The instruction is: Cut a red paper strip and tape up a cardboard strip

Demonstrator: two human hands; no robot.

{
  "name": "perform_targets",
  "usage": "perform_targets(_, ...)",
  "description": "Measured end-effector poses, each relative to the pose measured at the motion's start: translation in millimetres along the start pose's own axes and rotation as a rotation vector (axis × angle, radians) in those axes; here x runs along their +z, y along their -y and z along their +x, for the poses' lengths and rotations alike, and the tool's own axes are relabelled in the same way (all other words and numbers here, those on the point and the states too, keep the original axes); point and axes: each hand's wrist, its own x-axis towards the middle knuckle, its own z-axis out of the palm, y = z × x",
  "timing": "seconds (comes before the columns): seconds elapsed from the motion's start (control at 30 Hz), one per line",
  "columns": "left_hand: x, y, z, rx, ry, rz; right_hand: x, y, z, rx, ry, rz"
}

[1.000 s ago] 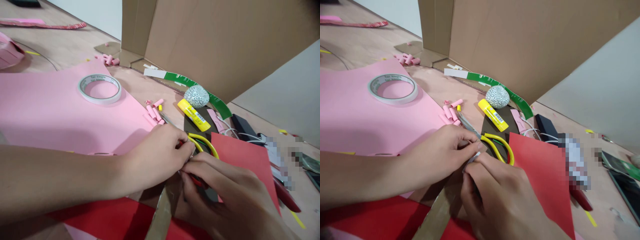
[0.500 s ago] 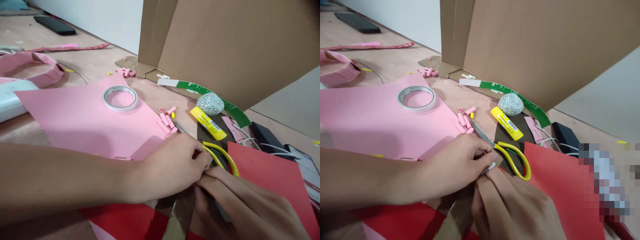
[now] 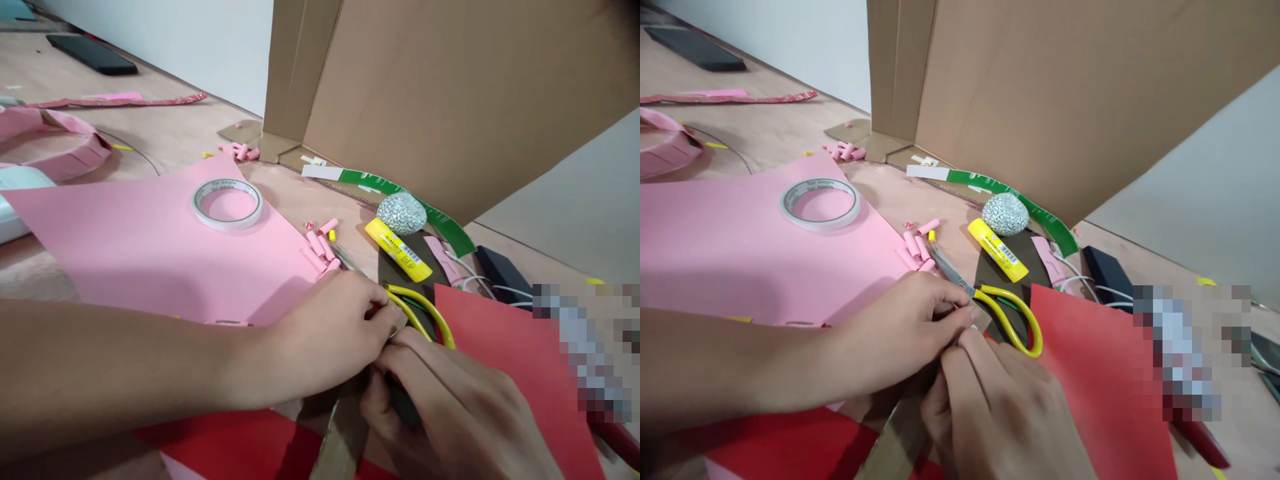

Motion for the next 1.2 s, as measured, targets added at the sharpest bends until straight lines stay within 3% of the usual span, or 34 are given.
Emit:
perform_targets(0.4, 0.2, 1.6, -0.1, 0.011, -0.007, -0.010, -19.2, -12.1, 5.8, -0.047, 0.124, 0.091)
perform_targets(0.57, -0.4, 0.9, -0.7, 0.019, 0.001, -0.023, -18.4, -9.3, 7.2, -0.042, 0.103, 0.098)
perform_targets(0.73, -0.4, 0.3, -0.4, 0.028, -0.005, 0.009, -19.0, -8.3, 7.0, -0.035, 0.163, 0.116)
perform_targets(1.2, 0.7, 2.3, -1.0, 0.024, -0.009, 0.004, -18.6, -8.7, 6.1, -0.041, 0.101, 0.068)
